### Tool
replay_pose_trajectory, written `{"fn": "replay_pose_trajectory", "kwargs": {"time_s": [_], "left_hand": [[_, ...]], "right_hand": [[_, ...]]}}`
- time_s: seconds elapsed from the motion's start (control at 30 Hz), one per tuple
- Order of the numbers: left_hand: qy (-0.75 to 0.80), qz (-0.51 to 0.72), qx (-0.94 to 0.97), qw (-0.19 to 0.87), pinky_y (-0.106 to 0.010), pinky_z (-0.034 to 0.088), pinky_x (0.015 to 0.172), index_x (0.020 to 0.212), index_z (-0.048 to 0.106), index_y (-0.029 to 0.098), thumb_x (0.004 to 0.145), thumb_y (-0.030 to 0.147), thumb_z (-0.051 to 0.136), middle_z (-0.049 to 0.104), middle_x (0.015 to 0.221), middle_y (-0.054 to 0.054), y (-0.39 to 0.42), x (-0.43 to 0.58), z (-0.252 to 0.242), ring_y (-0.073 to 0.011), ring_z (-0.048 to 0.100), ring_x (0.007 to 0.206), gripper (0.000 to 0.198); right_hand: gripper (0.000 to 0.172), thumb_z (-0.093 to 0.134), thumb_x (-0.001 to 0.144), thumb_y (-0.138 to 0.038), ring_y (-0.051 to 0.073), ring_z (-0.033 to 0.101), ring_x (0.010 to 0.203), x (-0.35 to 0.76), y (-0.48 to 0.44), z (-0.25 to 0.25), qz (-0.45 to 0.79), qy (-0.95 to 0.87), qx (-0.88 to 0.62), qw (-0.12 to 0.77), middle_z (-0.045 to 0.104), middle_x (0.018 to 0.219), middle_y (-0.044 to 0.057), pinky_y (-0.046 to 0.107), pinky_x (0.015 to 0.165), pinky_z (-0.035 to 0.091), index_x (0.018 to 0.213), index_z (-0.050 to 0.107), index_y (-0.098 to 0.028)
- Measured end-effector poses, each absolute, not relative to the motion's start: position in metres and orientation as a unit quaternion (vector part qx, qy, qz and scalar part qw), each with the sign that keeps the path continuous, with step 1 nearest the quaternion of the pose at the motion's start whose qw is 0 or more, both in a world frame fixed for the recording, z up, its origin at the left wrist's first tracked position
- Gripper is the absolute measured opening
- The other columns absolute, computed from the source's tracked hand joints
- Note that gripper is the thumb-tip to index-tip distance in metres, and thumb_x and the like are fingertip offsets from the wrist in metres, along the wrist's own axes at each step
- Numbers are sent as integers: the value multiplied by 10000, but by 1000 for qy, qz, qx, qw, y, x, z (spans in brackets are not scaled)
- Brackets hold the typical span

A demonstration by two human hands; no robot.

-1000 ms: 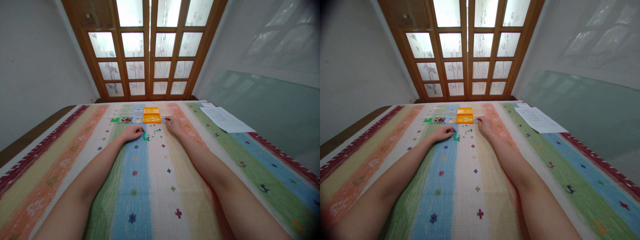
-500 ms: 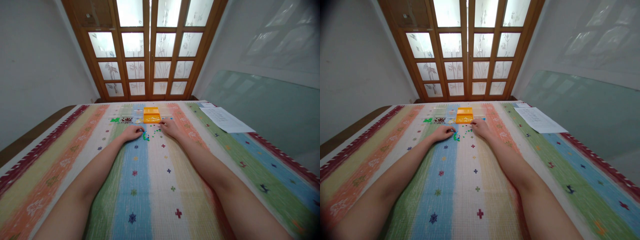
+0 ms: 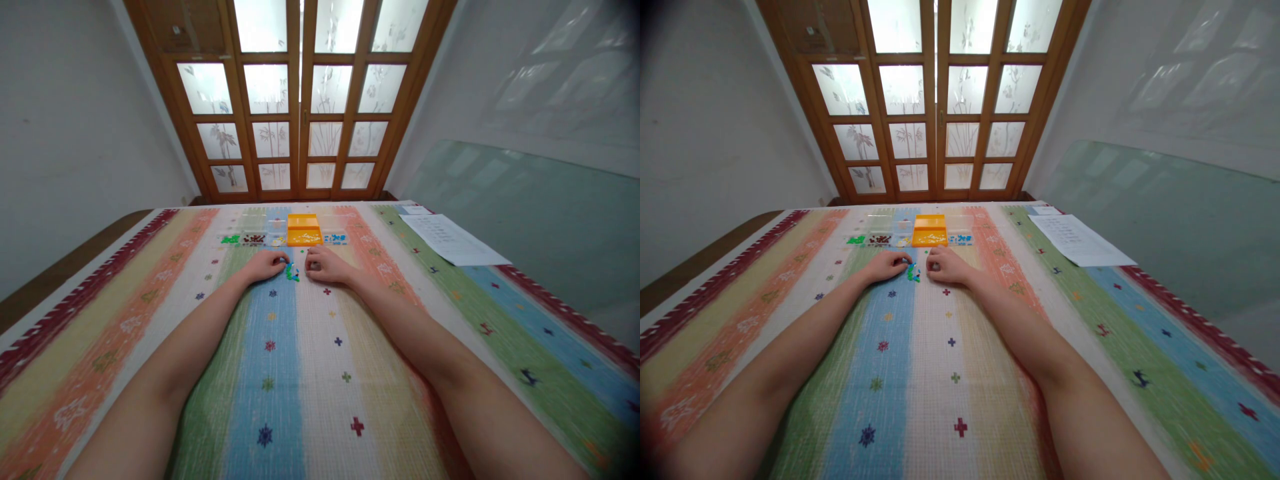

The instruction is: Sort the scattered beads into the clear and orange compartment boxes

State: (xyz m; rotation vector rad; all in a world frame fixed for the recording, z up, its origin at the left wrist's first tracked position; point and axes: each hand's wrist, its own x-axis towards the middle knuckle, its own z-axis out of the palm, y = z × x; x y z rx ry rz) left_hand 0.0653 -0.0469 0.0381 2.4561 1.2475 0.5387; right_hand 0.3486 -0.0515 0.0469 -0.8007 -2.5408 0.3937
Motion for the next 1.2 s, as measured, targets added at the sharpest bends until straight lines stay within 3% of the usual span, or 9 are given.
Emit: {"fn": "replay_pose_trajectory", "kwargs": {"time_s": [0.57, 1.03, 1.2], "left_hand": [[480, 181, 853, 95, -290, 407, 702, 1066, 808, 230, 951, 351, 559, 740, 831, -40, -54, 82, 43, -198, 625, 756, 300], [497, 162, 848, 85, -302, 486, 812, 1154, 803, 261, 970, 331, 581, 780, 950, -56, -72, 120, 46, -223, 693, 879, 297], [497, 162, 848, 88, -315, 484, 768, 1086, 811, 251, 933, 309, 626, 775, 916, -61, -71, 126, 45, -231, 689, 837, 247]], "right_hand": [[119, 674, 987, -257, 224, 595, 969, 341, -46, 30, 60, -915, -307, 254, 685, 950, 67, 358, 897, 429, 915, 755, -207], [147, 647, 995, -203, 214, 623, 916, 340, -36, 24, 72, -830, -429, 350, 743, 933, 71, 340, 864, 433, 924, 776, -195], [164, 636, 989, -205, 213, 621, 898, 340, -36, 25, 80, -822, -445, 346, 741, 912, 75, 338, 849, 434, 910, 778, -189]]}}
